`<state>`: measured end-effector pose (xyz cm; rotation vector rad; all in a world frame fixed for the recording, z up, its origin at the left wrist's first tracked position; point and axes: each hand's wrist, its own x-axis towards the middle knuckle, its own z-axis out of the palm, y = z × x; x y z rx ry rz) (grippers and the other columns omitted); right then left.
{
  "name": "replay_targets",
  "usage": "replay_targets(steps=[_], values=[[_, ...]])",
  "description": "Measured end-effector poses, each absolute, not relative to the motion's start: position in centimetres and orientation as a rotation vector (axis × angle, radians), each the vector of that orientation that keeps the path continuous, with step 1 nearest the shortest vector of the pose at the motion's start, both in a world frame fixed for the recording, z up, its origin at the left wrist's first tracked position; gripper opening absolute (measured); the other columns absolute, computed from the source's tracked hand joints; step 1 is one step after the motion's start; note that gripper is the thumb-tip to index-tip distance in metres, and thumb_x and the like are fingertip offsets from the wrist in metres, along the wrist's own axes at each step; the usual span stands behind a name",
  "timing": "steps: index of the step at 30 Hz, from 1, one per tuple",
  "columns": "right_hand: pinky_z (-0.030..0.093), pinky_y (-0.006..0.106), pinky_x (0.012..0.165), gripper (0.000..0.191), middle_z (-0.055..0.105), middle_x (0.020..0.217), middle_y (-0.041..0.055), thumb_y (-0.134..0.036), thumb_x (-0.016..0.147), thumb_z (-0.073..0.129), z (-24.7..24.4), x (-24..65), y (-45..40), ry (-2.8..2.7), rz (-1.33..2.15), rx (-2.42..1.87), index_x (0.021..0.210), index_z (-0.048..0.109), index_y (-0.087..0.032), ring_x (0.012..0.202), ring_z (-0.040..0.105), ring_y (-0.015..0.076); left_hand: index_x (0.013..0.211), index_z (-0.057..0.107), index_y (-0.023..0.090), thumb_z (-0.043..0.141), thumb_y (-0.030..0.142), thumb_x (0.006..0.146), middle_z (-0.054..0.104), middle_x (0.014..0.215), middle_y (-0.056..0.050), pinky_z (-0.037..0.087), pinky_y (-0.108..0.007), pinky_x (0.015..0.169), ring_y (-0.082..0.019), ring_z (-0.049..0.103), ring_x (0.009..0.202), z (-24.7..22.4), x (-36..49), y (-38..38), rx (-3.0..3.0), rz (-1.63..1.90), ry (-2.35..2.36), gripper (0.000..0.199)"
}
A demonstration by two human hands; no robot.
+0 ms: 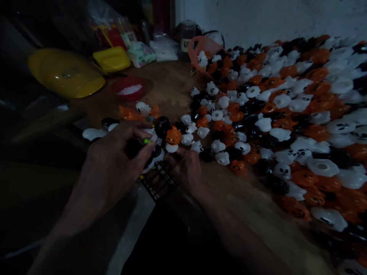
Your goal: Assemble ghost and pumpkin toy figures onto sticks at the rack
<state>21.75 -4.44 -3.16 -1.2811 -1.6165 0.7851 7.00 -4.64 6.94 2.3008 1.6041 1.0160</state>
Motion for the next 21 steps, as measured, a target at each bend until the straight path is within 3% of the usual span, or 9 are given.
replay_targets(steps=[4, 8, 15, 21], values=[[0.043, 0.022, 0.065, 0.013, 0.065, 0.074, -0.0014, -0.018, 0.081, 0.057, -2.7, 21.5, -4.6, -1.661, 0.758, -1.274, 0.087, 0.068, -0.016, 0.067, 0.059, 0.0125, 0.094, 0.054, 0.021, 0.059, 0.02, 0.084, 0.062, 0.116, -0.004, 0.048, -0.032, 0.094, -0.019, 0.059, 0.109, 7.2, 7.2, -5.1, 2.389, 0.976, 1.573, 0.012], [0.04, 0.021, 0.064, 0.01, 0.063, 0.069, -0.0026, -0.015, 0.08, 0.056, -2.6, 21.6, -4.7, -1.74, 0.709, -1.342, 0.082, 0.067, -0.017, 0.066, 0.059, 0.0116, 0.095, 0.056, 0.025, 0.059, 0.026, 0.085, 0.065, 0.111, 0.001, 0.052, -0.034, 0.086, -0.018, 0.064, 0.098, 7.5, 7.3, -4.7, 2.302, 0.928, 1.689, 0.01], [0.033, 0.025, 0.058, 0.013, 0.068, 0.078, 0.0008, -0.026, 0.086, 0.054, -2.9, 20.7, -4.9, -1.978, 0.393, -1.452, 0.085, 0.065, -0.018, 0.066, 0.058, 0.0132, 0.089, 0.059, 0.026, 0.063, 0.02, 0.08, 0.066, 0.107, 0.0, 0.053, -0.037, 0.086, -0.021, 0.064, 0.098, 7.7, 7.8, -4.0, 2.359, 0.836, 1.71, 0.012], [0.036, 0.023, 0.062, 0.015, 0.068, 0.086, 0.0011, -0.023, 0.09, 0.051, -2.5, 21.1, -5.0, -1.978, 0.526, -1.415, 0.089, 0.065, -0.019, 0.071, 0.058, 0.0118, 0.085, 0.06, 0.024, 0.066, 0.024, 0.079, 0.067, 0.109, 0.0, 0.052, -0.036, 0.089, -0.02, 0.064, 0.099, 7.1, 7.1, -3.5, 2.359, 0.903, 1.679, 0.009]])
